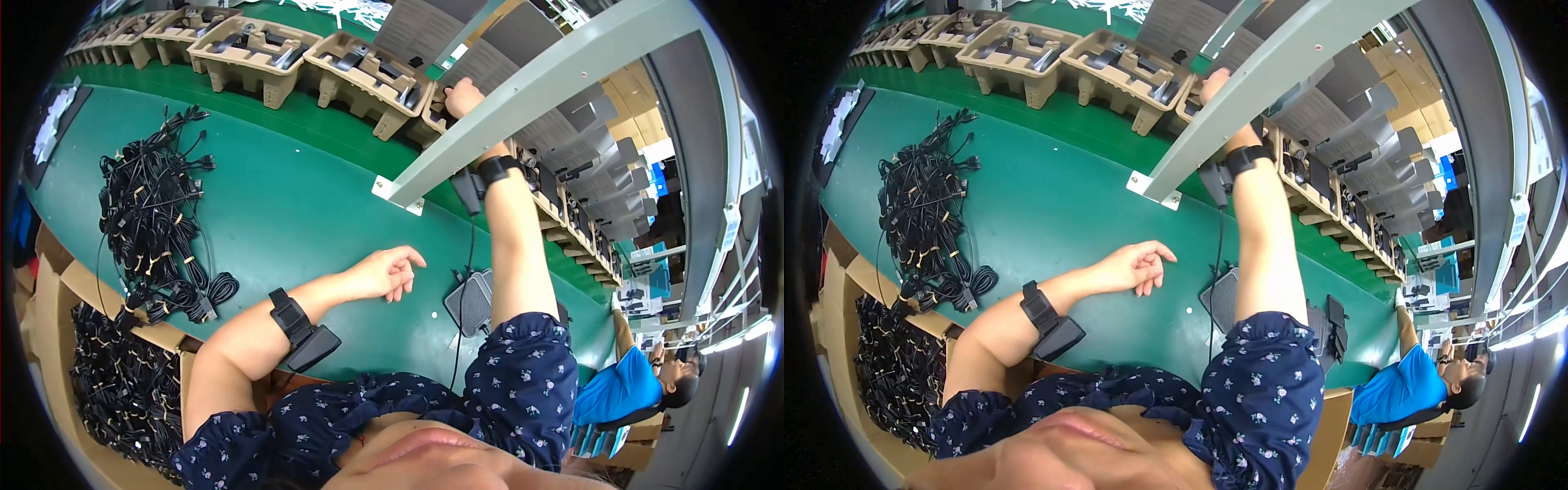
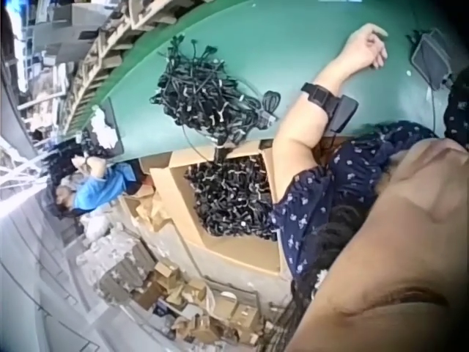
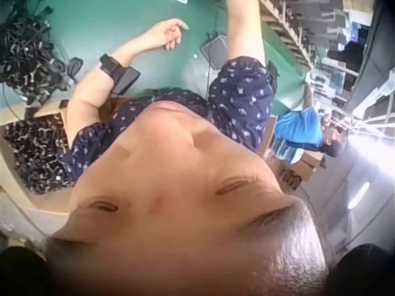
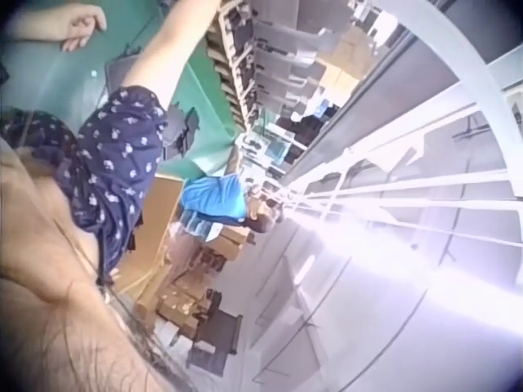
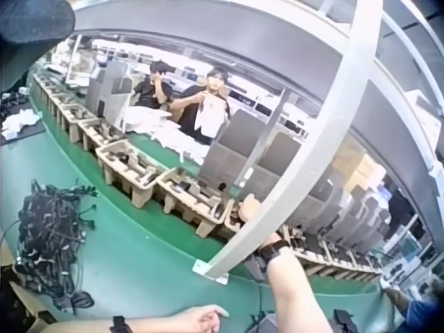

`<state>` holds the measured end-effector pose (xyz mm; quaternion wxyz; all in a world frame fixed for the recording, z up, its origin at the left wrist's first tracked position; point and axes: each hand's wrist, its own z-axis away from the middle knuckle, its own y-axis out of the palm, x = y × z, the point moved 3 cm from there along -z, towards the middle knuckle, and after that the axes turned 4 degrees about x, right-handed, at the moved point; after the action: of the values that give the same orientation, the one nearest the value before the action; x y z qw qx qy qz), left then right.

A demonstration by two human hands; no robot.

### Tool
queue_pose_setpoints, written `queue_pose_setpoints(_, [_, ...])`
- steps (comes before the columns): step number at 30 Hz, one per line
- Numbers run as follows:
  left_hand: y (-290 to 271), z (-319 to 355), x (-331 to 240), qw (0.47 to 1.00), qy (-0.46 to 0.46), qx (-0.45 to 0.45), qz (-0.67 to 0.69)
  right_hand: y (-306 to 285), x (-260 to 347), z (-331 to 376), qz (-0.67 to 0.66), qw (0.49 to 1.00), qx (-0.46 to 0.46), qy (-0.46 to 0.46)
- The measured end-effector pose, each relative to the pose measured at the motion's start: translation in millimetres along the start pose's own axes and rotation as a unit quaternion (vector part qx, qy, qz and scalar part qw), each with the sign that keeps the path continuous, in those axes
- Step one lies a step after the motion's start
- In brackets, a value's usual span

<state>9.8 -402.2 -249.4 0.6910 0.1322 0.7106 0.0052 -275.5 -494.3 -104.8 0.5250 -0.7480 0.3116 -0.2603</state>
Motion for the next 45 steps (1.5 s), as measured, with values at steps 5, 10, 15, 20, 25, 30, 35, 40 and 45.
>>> queue_pose_setpoints(5, [-11,8,6,0.999,-0.004,-0.042,0.016,35,28,13,-0.089,0.996,-0.008,0.027])
queue_pose_setpoints(10, [-5,-6,-4,0.998,0.022,-0.035,0.044,20,-21,-20,-0.047,0.998,0.037,-0.036])
queue_pose_setpoints(15, [-7,-5,-2,0.997,0.008,-0.042,0.065,48,-38,-11,-0.003,0.996,-0.004,-0.086])
queue_pose_setpoints(20, [-15,11,2,0.996,-0.019,-0.069,0.055,48,12,14,-0.168,0.975,-0.103,-0.102])
queue_pose_setpoints(25, [-9,2,-4,0.999,-0.025,-0.039,0.018,55,-38,-3,-0.222,0.964,-0.065,-0.127])
queue_pose_setpoints(30, [-8,-7,2,0.999,-0.017,-0.033,0.020,42,-80,38,-0.230,0.915,-0.206,-0.259])
queue_pose_setpoints(35, [-15,1,-2,0.998,-0.022,-0.048,-0.015,-7,-97,150,-0.227,0.953,-0.067,-0.191])
queue_pose_setpoints(40, [-8,-1,-5,0.998,-0.021,-0.046,-0.032,-48,-125,262,0.016,0.984,0.069,-0.165])
queue_pose_setpoints(45, [-9,1,-4,0.996,-0.023,-0.056,-0.070,-40,-119,340,0.117,0.970,0.178,-0.115])
